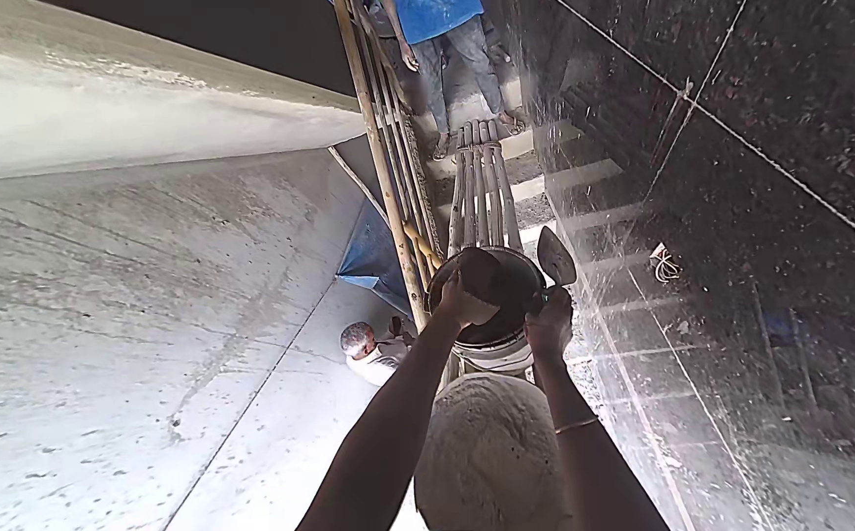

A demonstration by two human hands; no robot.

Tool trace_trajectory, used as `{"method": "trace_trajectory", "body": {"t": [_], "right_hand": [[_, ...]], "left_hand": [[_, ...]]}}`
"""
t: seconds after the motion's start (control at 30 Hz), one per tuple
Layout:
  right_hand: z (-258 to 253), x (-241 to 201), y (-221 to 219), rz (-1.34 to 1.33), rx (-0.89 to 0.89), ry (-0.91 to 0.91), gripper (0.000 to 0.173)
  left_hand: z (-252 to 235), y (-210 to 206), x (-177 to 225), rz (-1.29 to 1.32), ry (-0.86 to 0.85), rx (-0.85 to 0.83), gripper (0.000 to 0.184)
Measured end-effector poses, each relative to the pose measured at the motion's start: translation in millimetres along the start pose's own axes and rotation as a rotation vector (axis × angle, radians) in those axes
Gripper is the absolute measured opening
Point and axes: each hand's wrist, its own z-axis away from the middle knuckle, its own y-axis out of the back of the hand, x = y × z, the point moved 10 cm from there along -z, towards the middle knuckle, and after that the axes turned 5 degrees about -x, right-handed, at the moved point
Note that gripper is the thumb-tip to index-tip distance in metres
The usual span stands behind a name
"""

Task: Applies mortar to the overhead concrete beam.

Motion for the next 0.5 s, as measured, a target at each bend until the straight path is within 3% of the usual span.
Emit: {"method": "trace_trajectory", "body": {"t": [0.3,0.37,0.5], "right_hand": [[1,0,0,0.011,-0.01,-0.016,0.034],[0,0,1,0.009,-0.012,-0.014,0.035],[2,0,0,-0.007,-0.023,-0.015,0.033]], "left_hand": [[-8,12,-1,-0.114,-0.034,0.008,0.053],[-5,12,-1,0.024,0.018,0.024,0.058],[6,-4,10,0.093,-0.012,-0.137,0.061]]}}
